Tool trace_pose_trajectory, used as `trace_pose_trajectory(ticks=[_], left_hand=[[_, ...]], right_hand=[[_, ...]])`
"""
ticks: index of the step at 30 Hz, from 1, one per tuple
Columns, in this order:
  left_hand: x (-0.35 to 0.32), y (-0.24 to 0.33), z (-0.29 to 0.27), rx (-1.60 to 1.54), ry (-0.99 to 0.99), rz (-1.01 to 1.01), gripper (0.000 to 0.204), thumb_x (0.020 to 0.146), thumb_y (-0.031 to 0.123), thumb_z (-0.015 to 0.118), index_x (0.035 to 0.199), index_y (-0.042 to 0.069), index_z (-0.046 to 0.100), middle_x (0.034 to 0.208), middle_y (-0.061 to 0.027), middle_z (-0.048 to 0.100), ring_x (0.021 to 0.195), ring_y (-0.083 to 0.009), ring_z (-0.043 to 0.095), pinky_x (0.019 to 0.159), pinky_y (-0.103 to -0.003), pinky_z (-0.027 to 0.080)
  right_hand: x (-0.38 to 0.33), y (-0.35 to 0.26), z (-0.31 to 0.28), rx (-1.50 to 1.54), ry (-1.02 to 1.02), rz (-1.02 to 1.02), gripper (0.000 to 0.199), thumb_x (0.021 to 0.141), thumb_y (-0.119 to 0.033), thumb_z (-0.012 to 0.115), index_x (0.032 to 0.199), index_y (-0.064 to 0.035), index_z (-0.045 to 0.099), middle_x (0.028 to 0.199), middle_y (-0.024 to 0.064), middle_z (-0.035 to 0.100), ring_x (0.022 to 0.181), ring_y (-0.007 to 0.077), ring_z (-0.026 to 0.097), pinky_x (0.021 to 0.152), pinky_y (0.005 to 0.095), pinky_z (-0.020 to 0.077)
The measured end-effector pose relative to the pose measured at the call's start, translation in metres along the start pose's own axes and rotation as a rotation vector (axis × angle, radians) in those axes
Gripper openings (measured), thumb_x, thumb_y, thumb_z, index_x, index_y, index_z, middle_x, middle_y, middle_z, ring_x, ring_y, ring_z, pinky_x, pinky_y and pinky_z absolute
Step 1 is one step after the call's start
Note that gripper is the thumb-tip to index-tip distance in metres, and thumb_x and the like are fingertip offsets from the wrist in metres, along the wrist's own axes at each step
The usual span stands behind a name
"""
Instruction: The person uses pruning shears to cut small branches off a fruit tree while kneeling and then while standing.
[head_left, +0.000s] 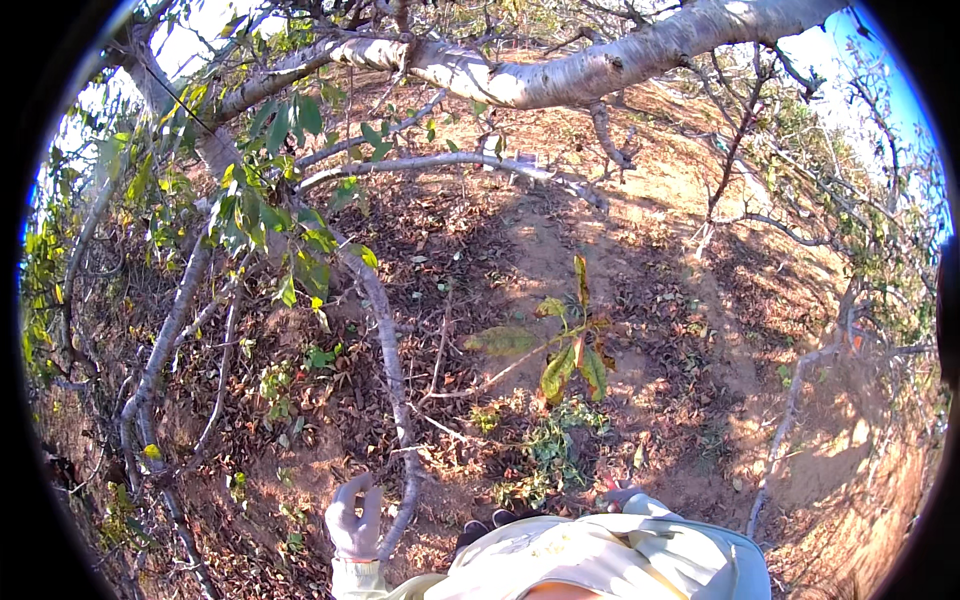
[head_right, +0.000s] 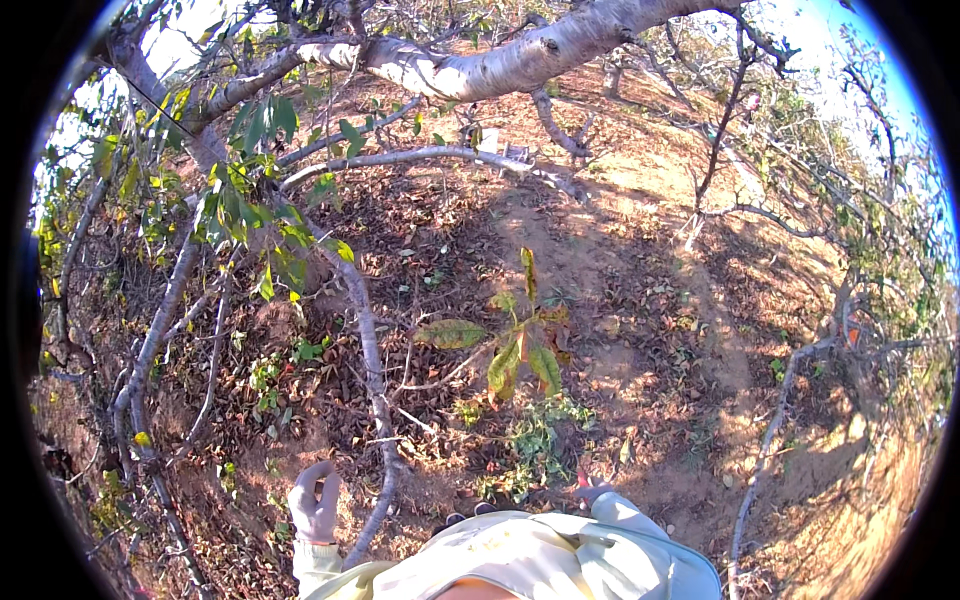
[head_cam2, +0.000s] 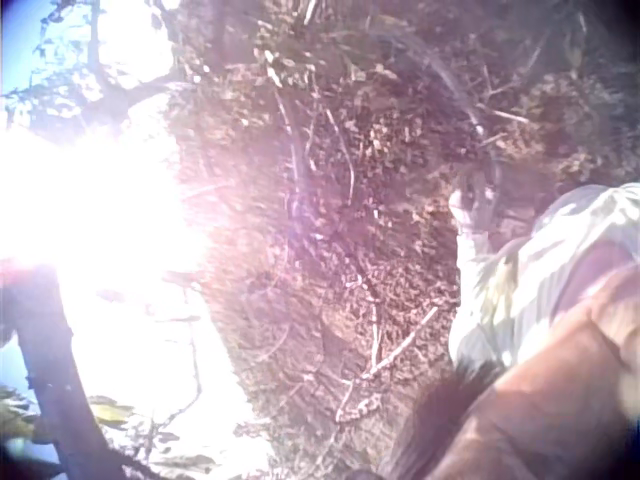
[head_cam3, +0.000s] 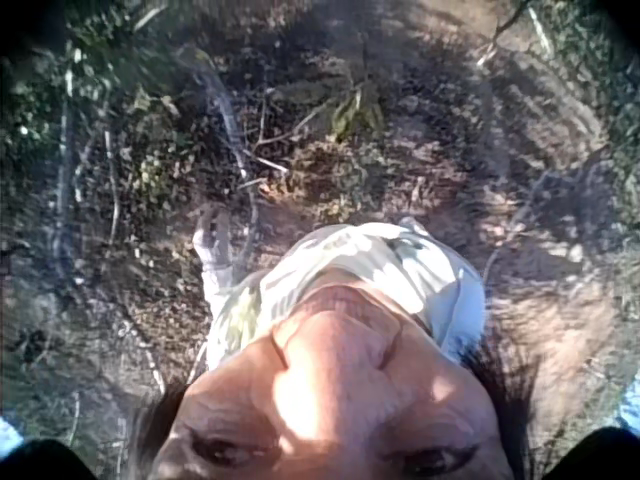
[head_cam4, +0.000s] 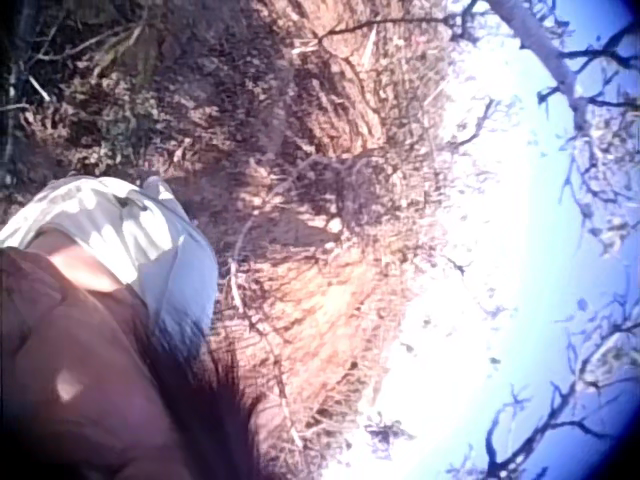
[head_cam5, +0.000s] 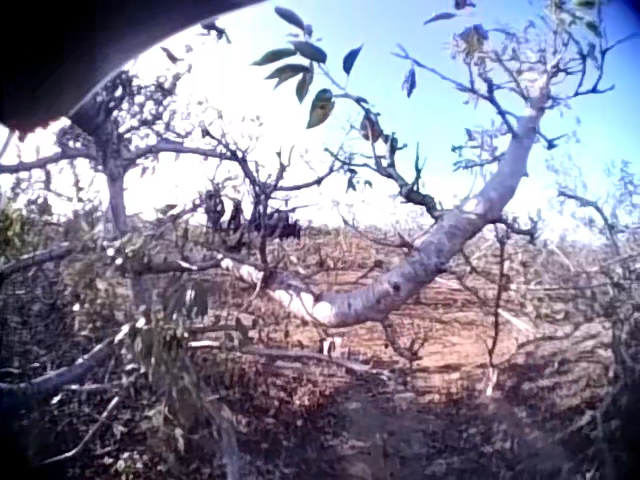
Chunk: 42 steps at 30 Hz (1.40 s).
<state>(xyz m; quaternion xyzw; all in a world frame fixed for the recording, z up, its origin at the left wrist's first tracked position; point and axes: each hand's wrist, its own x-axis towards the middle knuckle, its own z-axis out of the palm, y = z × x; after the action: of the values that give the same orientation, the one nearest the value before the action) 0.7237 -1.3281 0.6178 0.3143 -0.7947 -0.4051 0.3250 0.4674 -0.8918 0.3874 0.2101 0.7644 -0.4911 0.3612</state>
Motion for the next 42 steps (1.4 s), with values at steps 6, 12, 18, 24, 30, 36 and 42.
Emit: trace_pose_trajectory(ticks=[6,12,18,24,30,36,42], left_hand=[[0.039,0.007,-0.004,0.056,-0.113,-0.006,0.025,0.078,0.011,0.069,0.099,-0.001,0.068,0.088,-0.012,0.068,0.073,-0.0163,0.064,0.066,-0.027,0.051],[0.109,0.07,0.023,0.028,-0.154,0.282,0.043,0.077,0.01,0.069,0.117,0.0,0.058,0.101,-0.0113,0.064,0.079,-0.0175,0.062,0.074,-0.032,0.051],[0.19,0.161,0.058,0.188,-0.092,0.714,0.083,0.073,0.024,0.079,0.141,0.002,0.037,0.138,-0.0175,0.047,0.125,-0.0297,0.048,0.105,-0.041,0.039],[0.255,0.269,0.113,0.294,0.134,0.964,0.089,0.071,0.026,0.081,0.144,0.011,0.033,0.14,-0.0159,0.044,0.13,-0.0305,0.043,0.105,-0.042,0.037],[0.311,0.334,0.171,0.359,0.382,1.001,0.094,0.068,0.04,0.081,0.144,0.015,0.033,0.143,-0.0158,0.041,0.129,-0.033,0.044,0.103,-0.043,0.039],[0.343,0.346,0.19,0.354,0.372,0.739,0.088,0.069,0.033,0.076,0.143,0.01,0.035,0.126,-0.0179,0.056,0.116,-0.0308,0.057,0.097,-0.039,0.043],[0.348,0.337,0.195,0.379,0.487,0.752,0.089,0.064,0.032,0.08,0.138,0.004,0.039,0.117,-0.0178,0.061,0.11,-0.03,0.06,0.095,-0.039,0.044]], right_hand=[[0.017,0.032,0.016,-0.094,-0.085,-0.024,0.06,0.065,-0.018,0.079,0.116,0.0035,0.054,0.075,0.0099,0.063,0.051,0.0166,0.059,0.044,0.03,0.0453],[0.005,0.031,0.007,-0.144,0.102,-0.129,0.074,0.058,-0.026,0.082,0.119,0.008,0.055,0.09,0.0146,0.066,0.069,0.021,0.064,0.058,0.0317,0.0502],[-0.005,0.032,-0.018,-0.116,0.164,-0.164,0.084,0.058,-0.03,0.082,0.127,0.0062,0.052,0.098,0.0151,0.066,0.08,0.0217,0.063,0.067,0.0339,0.0515],[0.015,0.094,-0.077,0.236,0.18,0.08,0.076,0.059,-0.023,0.082,0.128,-0.0016,0.056,0.098,0.0097,0.067,0.082,0.0186,0.063,0.073,0.0321,0.051],[0.073,0.231,-0.176,0.105,0.387,0.183,0.065,0.061,-0.022,0.081,0.12,-0.0038,0.062,0.087,0.0075,0.066,0.071,0.0149,0.06,0.062,0.0324,0.0492],[0.065,0.252,-0.222,0.077,0.299,0.259,0.055,0.065,-0.021,0.075,0.115,-0.0029,0.062,0.079,0.0083,0.065,0.059,0.018,0.059,0.051,0.0361,0.0462],[0.073,0.262,-0.246,0.289,0.334,0.217,0.055,0.067,-0.018,0.073,0.118,-0.0032,0.059,0.074,0.0079,0.062,0.055,0.0189,0.057,0.045,0.0362,0.044]])
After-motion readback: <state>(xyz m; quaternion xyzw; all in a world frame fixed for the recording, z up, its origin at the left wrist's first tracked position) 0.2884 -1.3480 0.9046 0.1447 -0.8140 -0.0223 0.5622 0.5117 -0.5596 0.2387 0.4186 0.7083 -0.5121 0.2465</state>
